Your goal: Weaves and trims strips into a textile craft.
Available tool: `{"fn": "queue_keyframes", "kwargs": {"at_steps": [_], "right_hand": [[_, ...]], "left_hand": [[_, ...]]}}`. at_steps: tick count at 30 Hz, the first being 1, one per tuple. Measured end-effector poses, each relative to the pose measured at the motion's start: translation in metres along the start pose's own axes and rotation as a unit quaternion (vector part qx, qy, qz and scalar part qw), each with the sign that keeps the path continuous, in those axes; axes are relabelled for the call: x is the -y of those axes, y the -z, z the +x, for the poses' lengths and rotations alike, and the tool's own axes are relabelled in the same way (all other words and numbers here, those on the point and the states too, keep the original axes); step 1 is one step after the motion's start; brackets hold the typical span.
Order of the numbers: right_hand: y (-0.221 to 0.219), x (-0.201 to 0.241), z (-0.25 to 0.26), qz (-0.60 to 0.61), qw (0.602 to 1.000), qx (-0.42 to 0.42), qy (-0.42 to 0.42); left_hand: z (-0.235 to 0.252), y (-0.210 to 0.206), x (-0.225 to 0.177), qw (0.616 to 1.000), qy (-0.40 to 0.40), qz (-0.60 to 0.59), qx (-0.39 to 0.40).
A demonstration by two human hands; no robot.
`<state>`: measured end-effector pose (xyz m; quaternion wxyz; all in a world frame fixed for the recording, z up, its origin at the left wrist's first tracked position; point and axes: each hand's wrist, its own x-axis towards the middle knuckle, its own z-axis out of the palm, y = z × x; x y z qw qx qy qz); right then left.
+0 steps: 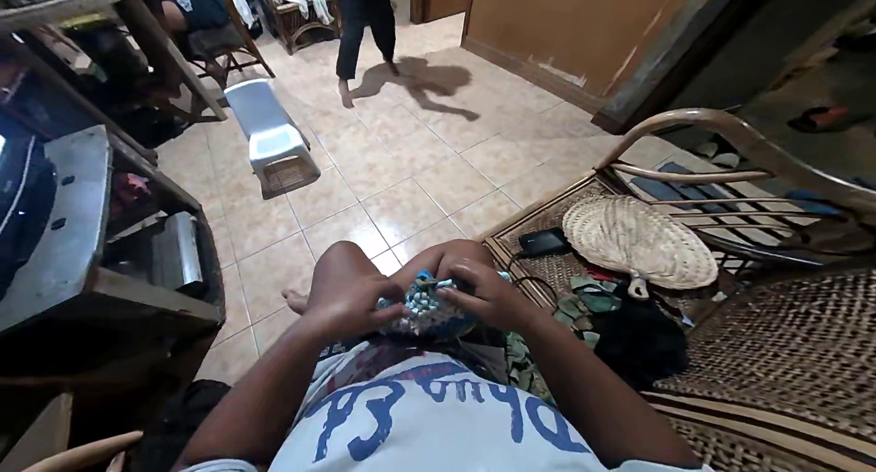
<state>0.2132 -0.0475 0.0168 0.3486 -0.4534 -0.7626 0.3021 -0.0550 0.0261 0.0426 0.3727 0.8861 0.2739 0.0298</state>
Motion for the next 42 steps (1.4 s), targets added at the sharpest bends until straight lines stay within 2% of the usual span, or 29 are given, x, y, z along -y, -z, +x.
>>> {"fn": "queue_keyframes", "kwargs": {"at_steps": [4, 10, 13, 16, 18, 21, 25, 31, 36, 39, 42], "right_hand": [[-0.001, 0.002, 0.001, 0.008, 1.0, -0.013, 0.007], [-0.001, 0.004, 0.001, 0.023, 1.0, -0.009, 0.007], [-0.002, 0.003, 0.001, 0.03, 1.0, -0.006, 0.004], [-0.004, 0.003, 0.001, 0.031, 0.999, -0.009, 0.012], [-0.004, 0.004, 0.0, 0.039, 0.999, -0.014, 0.013], [-0.003, 0.005, 0.001, 0.059, 0.997, -0.042, 0.017], [-0.003, 0.011, 0.003, 0.038, 0.997, -0.064, 0.009], [-0.007, 0.02, 0.007, 0.04, 0.996, -0.064, -0.045], [-0.002, 0.029, 0.015, 0.204, 0.966, -0.041, -0.155], [-0.003, 0.034, 0.023, 0.253, 0.949, -0.051, -0.183], [-0.009, 0.034, 0.031, 0.231, 0.948, -0.117, -0.184]], "left_hand": [[0.004, -0.019, -0.005, 0.995, -0.001, -0.012, -0.095], [0.011, -0.04, -0.005, 0.976, -0.071, -0.053, -0.199], [0.017, -0.049, 0.0, 0.966, -0.082, -0.165, -0.181], [0.021, -0.05, -0.004, 0.939, -0.077, -0.277, -0.191], [0.022, -0.047, -0.008, 0.926, -0.079, -0.305, -0.209], [0.021, -0.038, -0.016, 0.928, -0.071, -0.304, -0.203], [0.019, -0.026, -0.032, 0.91, -0.02, -0.364, -0.196], [0.02, -0.027, -0.041, 0.904, -0.024, -0.348, -0.248], [0.027, -0.019, -0.036, 0.924, -0.043, -0.292, -0.242], [0.034, -0.008, -0.035, 0.948, -0.014, -0.216, -0.236], [0.039, -0.005, -0.045, 0.94, 0.043, -0.242, -0.235]]}}
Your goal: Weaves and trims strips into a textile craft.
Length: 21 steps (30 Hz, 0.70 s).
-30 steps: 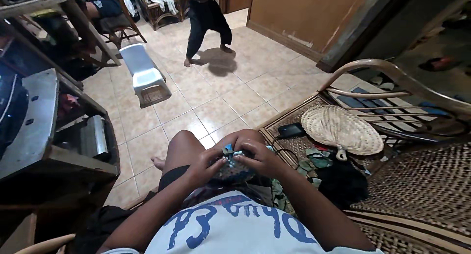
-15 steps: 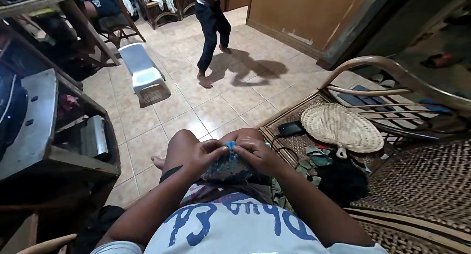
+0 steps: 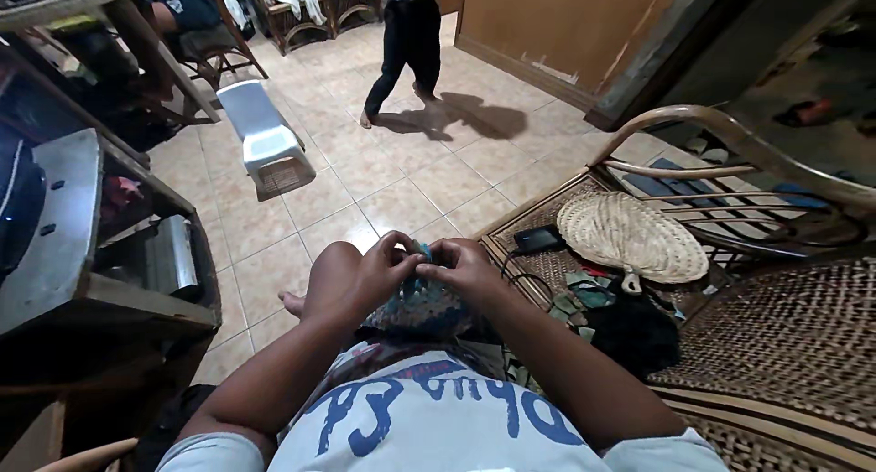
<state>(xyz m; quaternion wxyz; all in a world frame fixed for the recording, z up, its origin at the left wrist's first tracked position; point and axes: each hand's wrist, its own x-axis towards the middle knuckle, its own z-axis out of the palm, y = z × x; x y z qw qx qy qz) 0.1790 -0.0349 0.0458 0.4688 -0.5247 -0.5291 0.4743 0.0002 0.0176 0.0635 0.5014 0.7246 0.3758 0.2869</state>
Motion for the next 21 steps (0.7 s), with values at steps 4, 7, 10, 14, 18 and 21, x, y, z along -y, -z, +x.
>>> {"fn": "queue_keyframes", "kwargs": {"at_steps": [4, 7, 10, 14, 18, 21], "right_hand": [[0.002, -0.007, 0.005, 0.055, 0.998, -0.042, 0.003], [0.003, -0.012, 0.004, 0.088, 0.995, -0.033, 0.015], [-0.002, -0.014, -0.001, 0.1, 0.992, -0.067, 0.029], [0.003, -0.022, -0.002, 0.139, 0.983, -0.118, 0.026], [0.004, -0.01, -0.007, 0.072, 0.996, -0.027, 0.036], [0.002, -0.005, -0.006, -0.012, 0.997, 0.003, 0.072]], "left_hand": [[0.0, 0.0, 0.01, 0.995, 0.018, -0.069, 0.065], [-0.007, -0.004, 0.019, 0.996, 0.004, -0.053, 0.075], [-0.013, -0.009, 0.021, 0.996, -0.004, -0.086, 0.038], [-0.016, -0.011, 0.031, 0.983, -0.013, -0.178, 0.03], [-0.021, -0.015, 0.03, 0.989, -0.054, -0.135, -0.003], [-0.021, -0.019, 0.037, 0.988, -0.134, -0.073, -0.026]]}}
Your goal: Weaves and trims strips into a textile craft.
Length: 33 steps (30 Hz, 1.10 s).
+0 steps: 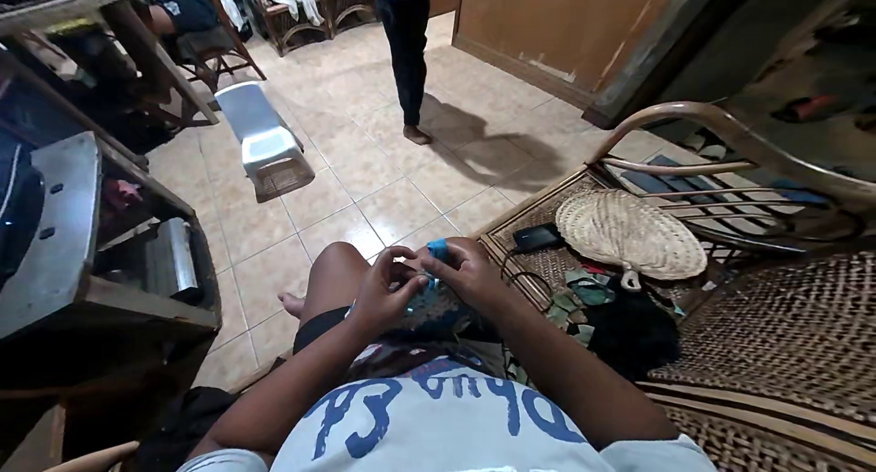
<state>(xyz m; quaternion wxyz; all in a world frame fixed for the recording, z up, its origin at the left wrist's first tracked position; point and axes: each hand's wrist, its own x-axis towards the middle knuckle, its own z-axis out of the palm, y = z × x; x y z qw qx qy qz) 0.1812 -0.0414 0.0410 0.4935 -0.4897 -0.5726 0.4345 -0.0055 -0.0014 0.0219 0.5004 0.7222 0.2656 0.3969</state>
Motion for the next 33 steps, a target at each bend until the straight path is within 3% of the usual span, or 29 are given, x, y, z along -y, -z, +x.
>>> {"fn": "queue_keyframes", "kwargs": {"at_steps": [3, 6, 10, 14, 17, 21, 24, 29, 33], "right_hand": [[0.0, 0.0, 0.004, -0.061, 0.998, 0.016, 0.001], [-0.001, 0.01, 0.003, -0.111, 0.993, 0.016, -0.027], [-0.007, 0.012, 0.0, -0.12, 0.992, -0.027, 0.004], [-0.011, 0.015, -0.003, -0.054, 0.997, -0.052, 0.006], [-0.013, 0.014, -0.004, 0.08, 0.993, -0.075, -0.04], [-0.016, 0.006, -0.005, 0.176, 0.974, -0.128, -0.058], [-0.017, 0.005, -0.006, 0.156, 0.978, -0.13, -0.039], [-0.015, 0.005, -0.004, 0.116, 0.987, -0.11, -0.025], [-0.007, 0.0, -0.003, 0.048, 0.993, -0.105, 0.002]], "left_hand": [[-0.002, 0.0, 0.001, 0.998, -0.046, 0.044, 0.004], [-0.003, 0.002, -0.003, 0.997, -0.04, 0.054, 0.028], [-0.003, 0.002, -0.007, 0.996, -0.047, 0.079, 0.019], [-0.004, 0.001, -0.002, 0.992, -0.057, 0.114, 0.003], [-0.004, 0.004, -0.006, 0.993, -0.033, 0.11, 0.005], [-0.002, 0.009, -0.017, 0.997, 0.065, -0.042, 0.021], [-0.005, 0.008, -0.013, 0.994, 0.074, -0.079, 0.029], [-0.004, -0.002, -0.005, 0.999, -0.02, 0.048, 0.01], [-0.003, -0.003, -0.003, 1.0, 0.005, 0.01, 0.01]]}}
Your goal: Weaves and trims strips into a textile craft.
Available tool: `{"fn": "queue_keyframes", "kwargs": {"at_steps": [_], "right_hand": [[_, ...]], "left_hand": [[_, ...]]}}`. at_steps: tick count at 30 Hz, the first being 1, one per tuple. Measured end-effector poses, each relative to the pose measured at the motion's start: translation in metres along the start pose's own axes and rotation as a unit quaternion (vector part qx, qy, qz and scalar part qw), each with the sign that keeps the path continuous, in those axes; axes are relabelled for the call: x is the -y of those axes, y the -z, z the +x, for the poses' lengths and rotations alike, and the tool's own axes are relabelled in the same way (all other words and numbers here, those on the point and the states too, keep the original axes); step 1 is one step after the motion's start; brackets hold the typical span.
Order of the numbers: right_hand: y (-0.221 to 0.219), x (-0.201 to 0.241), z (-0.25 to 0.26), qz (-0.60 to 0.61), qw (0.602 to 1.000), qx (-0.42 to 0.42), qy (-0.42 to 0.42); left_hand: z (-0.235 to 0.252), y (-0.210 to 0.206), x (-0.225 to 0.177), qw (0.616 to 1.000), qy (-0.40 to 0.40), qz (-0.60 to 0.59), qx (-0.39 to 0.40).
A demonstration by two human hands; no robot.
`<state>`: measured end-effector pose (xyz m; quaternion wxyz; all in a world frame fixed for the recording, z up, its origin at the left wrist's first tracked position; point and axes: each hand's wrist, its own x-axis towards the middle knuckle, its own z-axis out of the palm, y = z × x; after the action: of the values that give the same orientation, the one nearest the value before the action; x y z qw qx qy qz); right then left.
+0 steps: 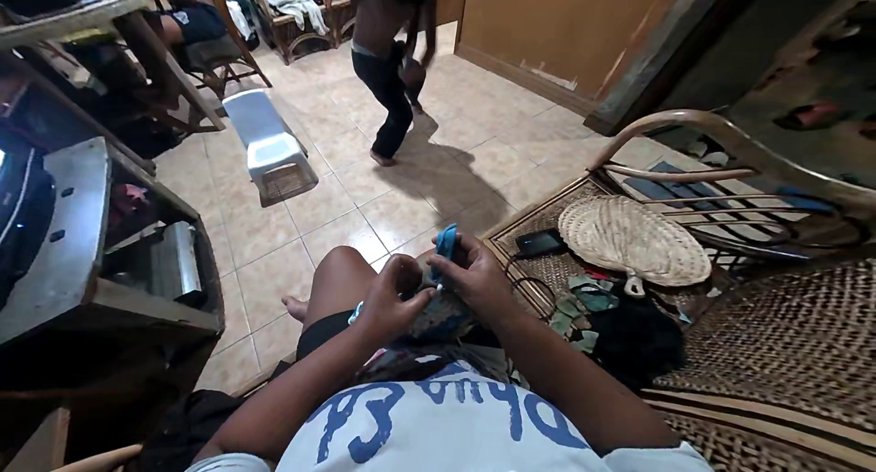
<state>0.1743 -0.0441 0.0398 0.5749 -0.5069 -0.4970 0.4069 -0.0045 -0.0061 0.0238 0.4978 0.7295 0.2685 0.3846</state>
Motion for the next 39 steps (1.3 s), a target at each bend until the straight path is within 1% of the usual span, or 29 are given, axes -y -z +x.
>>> {"fn": "queue_keyframes", "kwargs": {"at_steps": [3, 6, 8, 11, 12, 14, 18, 22, 23, 24, 26, 27, 29, 31, 33, 37, 39], "right_hand": [[0.011, -0.007, 0.005, -0.024, 0.999, 0.009, -0.019], [0.016, -0.009, 0.009, -0.05, 0.998, 0.014, -0.022], [0.016, -0.003, 0.011, -0.049, 0.999, 0.017, -0.003], [0.012, 0.008, 0.012, -0.03, 0.999, 0.027, 0.033], [0.011, 0.011, 0.014, -0.021, 0.998, 0.028, 0.046], [0.011, 0.013, 0.017, -0.015, 0.997, 0.032, 0.061], [0.012, 0.019, 0.022, -0.015, 0.995, 0.068, 0.072], [0.005, 0.022, 0.028, -0.002, 0.994, 0.103, 0.046], [0.005, 0.018, 0.031, -0.033, 0.994, 0.099, 0.038], [0.006, 0.012, 0.034, -0.099, 0.991, 0.085, 0.033], [0.013, -0.002, 0.037, -0.262, 0.963, 0.044, 0.035], [0.018, -0.008, 0.035, -0.307, 0.95, 0.027, 0.044], [0.026, -0.015, 0.023, -0.319, 0.944, 0.033, 0.083], [0.03, -0.018, 0.006, -0.291, 0.943, 0.086, 0.136], [0.029, -0.018, -0.007, -0.301, 0.931, 0.112, 0.175], [0.028, -0.016, -0.014, -0.352, 0.91, 0.108, 0.192], [0.031, -0.012, -0.016, -0.353, 0.904, 0.13, 0.2]], "left_hand": [[-0.001, 0.002, 0.0, 0.999, 0.012, -0.049, 0.009], [-0.003, 0.001, 0.001, 0.999, 0.014, -0.047, -0.001], [-0.005, -0.002, 0.004, 1.0, -0.021, -0.018, -0.004], [-0.007, -0.002, 0.011, 0.994, -0.105, 0.037, 0.006], [-0.008, -0.002, 0.012, 0.992, -0.115, 0.056, 0.009], [-0.008, -0.001, 0.01, 0.991, -0.11, 0.075, 0.015], [-0.006, 0.002, 0.004, 0.995, -0.07, 0.068, 0.037], [-0.003, -0.002, 0.006, 0.998, -0.069, 0.015, 0.006], [-0.002, -0.001, 0.007, 0.998, -0.055, -0.006, 0.004], [-0.001, -0.001, 0.007, 0.999, -0.038, -0.023, 0.001], [0.0, 0.002, 0.006, 0.999, 0.0, -0.038, -0.01], [0.0, 0.004, 0.006, 0.999, 0.013, -0.044, -0.016], [0.0, 0.006, 0.006, 0.998, 0.025, -0.057, -0.021], [-0.002, 0.007, 0.006, 0.997, 0.035, -0.065, -0.02], [-0.001, 0.005, 0.006, 0.997, 0.039, -0.059, -0.016], [0.001, 0.003, 0.005, 0.998, 0.04, -0.051, -0.013], [0.0, 0.004, 0.004, 0.998, 0.036, -0.049, -0.015]]}}
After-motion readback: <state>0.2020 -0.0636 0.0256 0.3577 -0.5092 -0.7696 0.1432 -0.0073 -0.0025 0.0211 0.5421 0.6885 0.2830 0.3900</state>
